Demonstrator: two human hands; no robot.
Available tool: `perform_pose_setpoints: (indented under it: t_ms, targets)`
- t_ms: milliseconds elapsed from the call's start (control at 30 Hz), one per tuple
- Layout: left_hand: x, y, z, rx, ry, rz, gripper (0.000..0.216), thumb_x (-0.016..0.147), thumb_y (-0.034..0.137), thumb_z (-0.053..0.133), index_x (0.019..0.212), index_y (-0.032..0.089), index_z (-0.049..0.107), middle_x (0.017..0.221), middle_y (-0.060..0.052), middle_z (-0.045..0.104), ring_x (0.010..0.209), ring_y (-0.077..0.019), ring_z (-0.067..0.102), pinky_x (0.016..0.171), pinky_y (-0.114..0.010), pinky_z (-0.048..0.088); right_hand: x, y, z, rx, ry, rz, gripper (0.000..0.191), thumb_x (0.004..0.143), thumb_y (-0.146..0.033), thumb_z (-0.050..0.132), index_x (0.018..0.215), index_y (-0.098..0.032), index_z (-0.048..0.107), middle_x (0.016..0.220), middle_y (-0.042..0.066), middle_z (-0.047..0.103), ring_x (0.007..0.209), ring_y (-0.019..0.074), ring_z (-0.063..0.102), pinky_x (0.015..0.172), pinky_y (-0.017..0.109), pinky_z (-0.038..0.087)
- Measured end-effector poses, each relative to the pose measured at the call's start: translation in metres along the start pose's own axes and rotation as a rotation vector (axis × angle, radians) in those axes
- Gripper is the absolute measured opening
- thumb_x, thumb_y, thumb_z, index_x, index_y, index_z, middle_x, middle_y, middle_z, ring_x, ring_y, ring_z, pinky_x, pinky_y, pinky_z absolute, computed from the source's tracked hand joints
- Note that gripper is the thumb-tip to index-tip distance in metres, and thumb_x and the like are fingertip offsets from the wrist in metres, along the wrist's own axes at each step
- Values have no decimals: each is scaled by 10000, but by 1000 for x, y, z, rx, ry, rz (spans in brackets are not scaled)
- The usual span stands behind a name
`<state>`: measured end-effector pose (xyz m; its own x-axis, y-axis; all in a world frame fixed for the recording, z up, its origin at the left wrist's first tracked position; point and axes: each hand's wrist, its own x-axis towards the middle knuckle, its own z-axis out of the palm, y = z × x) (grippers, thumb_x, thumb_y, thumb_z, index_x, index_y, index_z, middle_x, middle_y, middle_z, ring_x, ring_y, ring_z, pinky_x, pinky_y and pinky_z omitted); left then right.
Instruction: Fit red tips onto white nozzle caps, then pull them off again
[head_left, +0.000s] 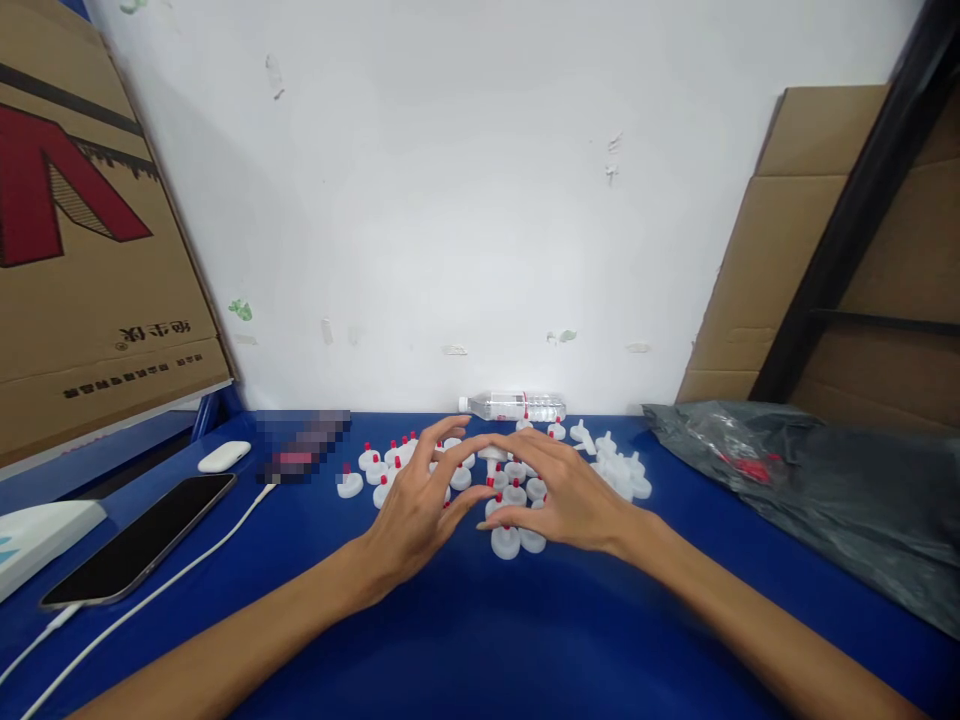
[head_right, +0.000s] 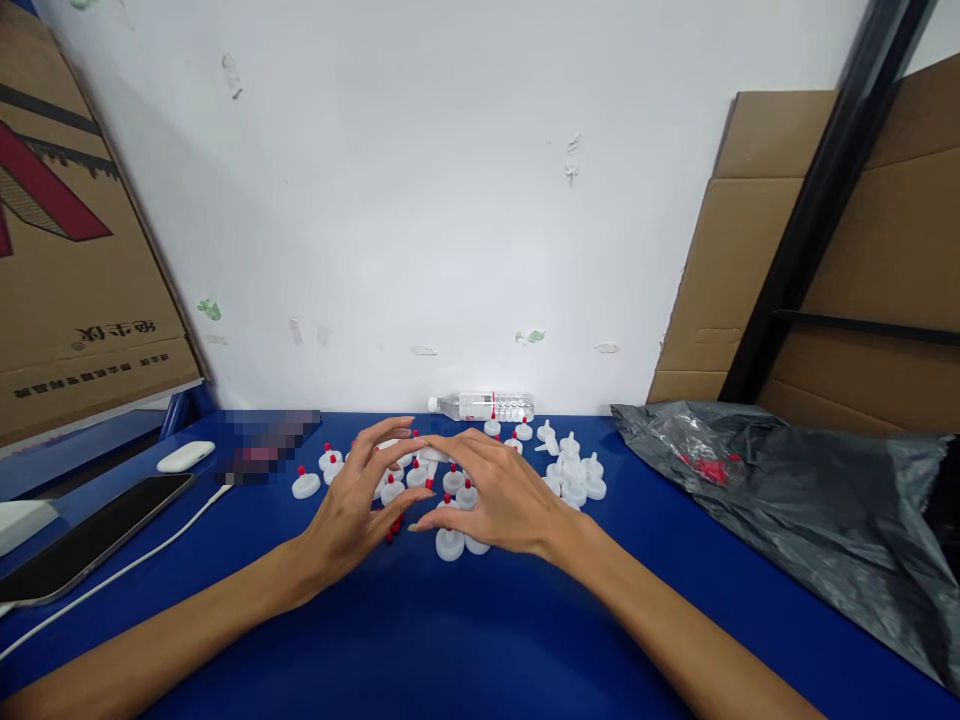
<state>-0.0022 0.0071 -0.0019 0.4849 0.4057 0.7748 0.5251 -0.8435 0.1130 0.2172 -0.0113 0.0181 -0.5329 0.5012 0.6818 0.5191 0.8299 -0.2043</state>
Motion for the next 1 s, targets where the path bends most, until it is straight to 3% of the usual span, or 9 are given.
perform_pose_setpoints:
  t_ms: [133, 400, 567, 733, 867, 1000]
  targets:
    - [-3, -2, 4, -65, -93, 126, 680, 1007, 325, 513, 1572, 254, 142, 1488, -156, 456, 1354, -257, 488, 1075, -430, 499, -1, -1, 7, 0, -7, -32, 574, 851, -442, 737, 1346, -230, 540, 1187, 109, 686, 1078, 271, 649, 946, 461, 526]
    - [-2, -6, -2, 93, -127, 303, 716, 1030, 359, 453, 1590, 177, 45, 1382, -201, 566, 1242, -269, 598, 985, -394, 561, -1, -4, 5, 86, -82, 62, 563, 812, -468, 765, 1295, -233, 594, 1090, 82, 718, 951, 251, 677, 826, 387, 538]
    - [-5, -15, 0, 53, -126, 331, 827, 976, 524, 497, 1589, 173, 67, 1273, -191, 641, 1074, -257, 692, 858, -350, 608, 0, -8, 6, 209, -117, 129, 619, 720, -504, 826, 1251, -248, 637, 986, 22, 737, 789, 189, 654, 736, 314, 511]
    - [-5, -12, 1, 4, -78, 315, 794, 977, 520, 510, 1581, 180, 123, 970, -97, 722, 737, -180, 714, 632, -259, 596, 2, -13, 4, 204, -159, 201, 599, 707, -541, 822, 1221, -275, 670, 737, -61, 679, 559, 109, 473, 569, 255, 393]
    - [-5, -10, 1, -10, -12, 311, 750, 960, 548, 526, 1546, 170, 250, 817, -40, 707, 537, -125, 619, 497, -211, 521, 4, -17, 1, 247, -185, 229, 551, 693, -542, 830, 1154, -270, 701, 679, -77, 620, 549, 96, 410, 544, 238, 346]
    - [-10, -13, 6, -71, -13, 271, 751, 911, 518, 627, 1511, 175, 331, 782, -17, 710, 509, -108, 599, 492, -195, 507, 5, -20, -1, 286, -198, 258, 473, 700, -533, 827, 1071, -259, 720, 653, -86, 577, 528, 86, 367, 515, 229, 320]
